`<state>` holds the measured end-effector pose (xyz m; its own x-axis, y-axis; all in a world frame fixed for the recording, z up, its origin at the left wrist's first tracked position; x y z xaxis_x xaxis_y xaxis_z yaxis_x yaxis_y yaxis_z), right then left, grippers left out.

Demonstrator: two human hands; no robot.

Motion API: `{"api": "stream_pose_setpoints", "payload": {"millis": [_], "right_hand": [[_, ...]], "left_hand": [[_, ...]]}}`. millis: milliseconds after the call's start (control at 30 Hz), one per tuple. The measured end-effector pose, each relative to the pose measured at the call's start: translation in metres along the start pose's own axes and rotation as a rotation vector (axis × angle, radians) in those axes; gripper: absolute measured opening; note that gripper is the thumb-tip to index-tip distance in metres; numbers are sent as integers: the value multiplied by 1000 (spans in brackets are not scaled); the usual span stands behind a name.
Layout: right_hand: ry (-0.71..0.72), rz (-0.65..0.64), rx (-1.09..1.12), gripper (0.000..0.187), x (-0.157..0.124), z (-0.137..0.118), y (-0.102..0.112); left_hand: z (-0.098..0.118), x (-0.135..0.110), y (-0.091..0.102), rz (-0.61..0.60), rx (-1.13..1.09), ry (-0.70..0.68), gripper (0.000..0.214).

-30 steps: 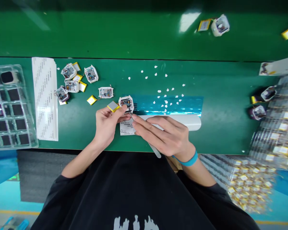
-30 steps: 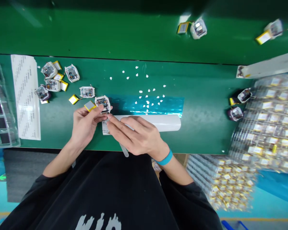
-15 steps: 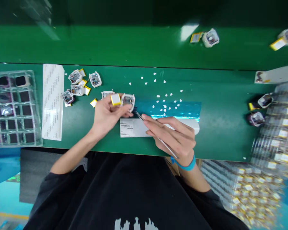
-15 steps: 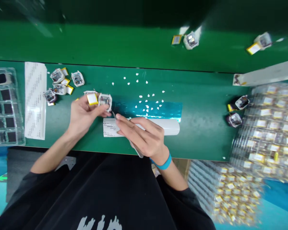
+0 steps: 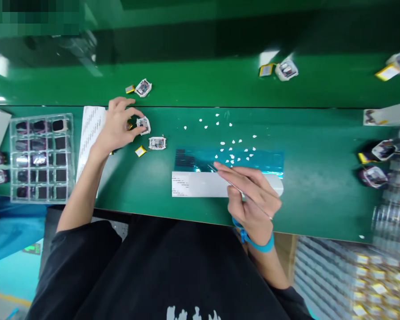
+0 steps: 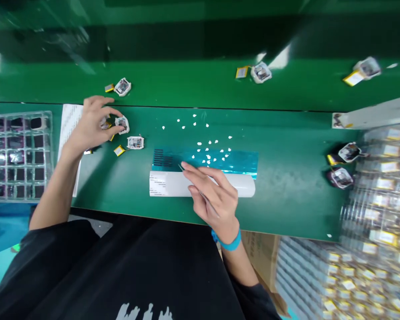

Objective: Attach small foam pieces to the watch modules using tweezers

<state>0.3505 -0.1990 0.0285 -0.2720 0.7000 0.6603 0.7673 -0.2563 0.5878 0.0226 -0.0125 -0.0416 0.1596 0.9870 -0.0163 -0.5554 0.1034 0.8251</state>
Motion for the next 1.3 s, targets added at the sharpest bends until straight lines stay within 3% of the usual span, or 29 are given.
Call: {"api": "stream_pose_setpoints", "payload": {"millis": [233, 367, 533, 633, 733, 867, 967, 1067, 1167, 1300], "right_hand": [[-51, -63, 163, 26, 24, -1, -56], [-38, -75, 167, 25, 28, -5, -70], [-139, -153, 184, 29, 29, 0, -72], [-201, -194, 188, 30, 32, 4, -75], [-193, -141, 170, 24, 37, 1, -74], [-94, -48, 75, 26, 41, -10, -71], [9, 5, -9, 20, 38, -17, -64], [55, 47, -22, 26, 34, -20, -58], [65, 50, -36, 34, 32, -22, -55], [154, -58, -185, 33, 33, -29, -54]], "left_hand": [[20, -33, -17, 69, 73, -33, 31], [24, -44, -18, 113, 160, -47, 29], [26, -45, -19, 106, 173, -36, 29], [43, -51, -18, 78, 95, -43, 24], [71, -70, -13, 125, -171, -8, 14], [113, -100, -21, 76, -654, 46, 28], [135, -116, -26, 90, -818, 75, 24], [144, -124, -26, 175, -830, 102, 15], [149, -131, -19, 260, -706, 93, 10], [157, -138, -9, 321, -457, 40, 18]]}}
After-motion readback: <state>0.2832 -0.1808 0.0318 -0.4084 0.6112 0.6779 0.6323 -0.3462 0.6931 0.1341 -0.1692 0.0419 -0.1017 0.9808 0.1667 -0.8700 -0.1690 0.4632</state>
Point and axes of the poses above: each hand's wrist, its own x-axis towards the middle knuckle, its own y-axis out of the back of the hand, z = x × y, the point moved 7 cm from there along x, towards the middle knuckle, and after that the axes turned 8 degrees about y, right-handed, at the moved point
